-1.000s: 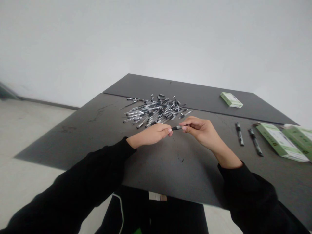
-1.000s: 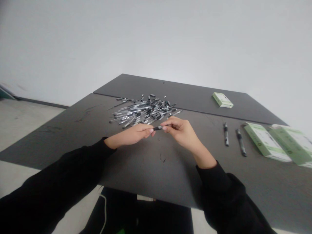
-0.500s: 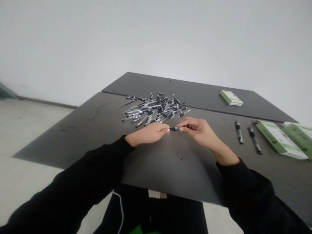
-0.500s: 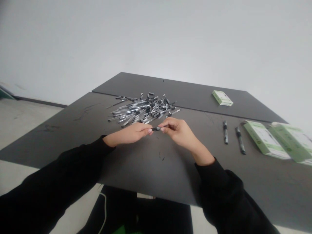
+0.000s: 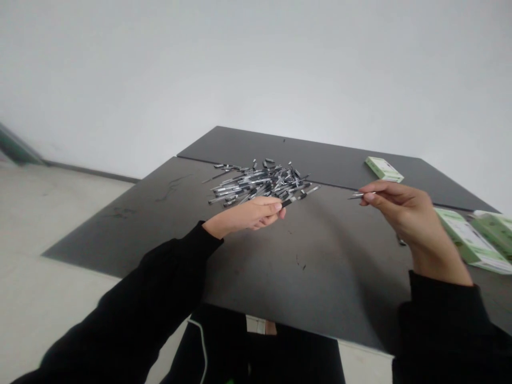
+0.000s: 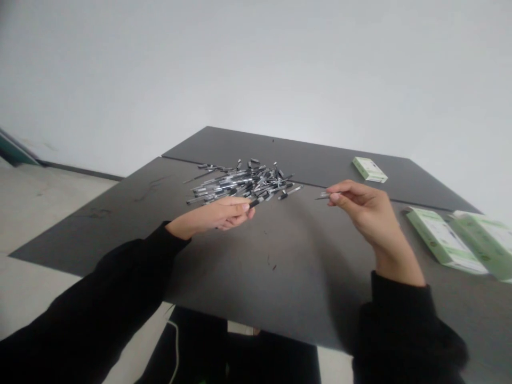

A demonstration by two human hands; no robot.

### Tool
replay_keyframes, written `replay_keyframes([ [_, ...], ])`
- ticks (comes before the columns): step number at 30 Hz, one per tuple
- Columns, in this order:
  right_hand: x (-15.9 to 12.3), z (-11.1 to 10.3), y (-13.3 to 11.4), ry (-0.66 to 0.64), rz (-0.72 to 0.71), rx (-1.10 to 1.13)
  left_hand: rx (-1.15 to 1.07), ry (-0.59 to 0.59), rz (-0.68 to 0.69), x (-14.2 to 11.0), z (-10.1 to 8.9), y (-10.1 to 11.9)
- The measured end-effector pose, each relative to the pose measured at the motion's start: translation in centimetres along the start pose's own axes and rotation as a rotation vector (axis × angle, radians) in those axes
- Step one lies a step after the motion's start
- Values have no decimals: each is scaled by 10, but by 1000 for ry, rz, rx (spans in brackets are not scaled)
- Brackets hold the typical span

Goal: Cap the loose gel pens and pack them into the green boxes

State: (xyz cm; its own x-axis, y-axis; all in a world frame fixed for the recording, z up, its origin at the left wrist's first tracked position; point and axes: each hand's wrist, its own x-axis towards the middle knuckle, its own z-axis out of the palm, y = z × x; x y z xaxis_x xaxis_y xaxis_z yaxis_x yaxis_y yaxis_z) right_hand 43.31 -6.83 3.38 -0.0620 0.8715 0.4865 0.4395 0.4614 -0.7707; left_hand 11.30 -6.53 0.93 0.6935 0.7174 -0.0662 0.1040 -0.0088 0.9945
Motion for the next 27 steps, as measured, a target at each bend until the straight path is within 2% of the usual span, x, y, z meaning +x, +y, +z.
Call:
replay_keyframes([
  [2,2,5,18,-50,87,-11,-38,21,81,1,-4,4],
  [3,4,9,27,-36,119,-17,-47,74,113,2,-7,5],
  [6,8,17,57,93,189,-69,-103,349,143,2,-26,5],
  [9,9,13,81,115,324,-262,-259,549,131,-1,-47,7],
  [12,8,7,97,40,460,-536,-359,622,115,-4,-56,10],
  [14,6,6,104,-1,469,-633,-344,630,82,-3,-53,12],
  [17,5,12,110,61,304,-699,-274,599,44,1,-44,12],
  [20,4,30,102,135,66,-689,-197,576,65,4,-38,10],
  [22,3,54,86,71,-106,-625,-160,555,87,4,-36,10],
  [24,3,82,66,-54,-291,-567,-135,533,93,3,-35,9],
  [27,10,121,41,-204,-435,-576,-121,539,101,2,-36,9],
])
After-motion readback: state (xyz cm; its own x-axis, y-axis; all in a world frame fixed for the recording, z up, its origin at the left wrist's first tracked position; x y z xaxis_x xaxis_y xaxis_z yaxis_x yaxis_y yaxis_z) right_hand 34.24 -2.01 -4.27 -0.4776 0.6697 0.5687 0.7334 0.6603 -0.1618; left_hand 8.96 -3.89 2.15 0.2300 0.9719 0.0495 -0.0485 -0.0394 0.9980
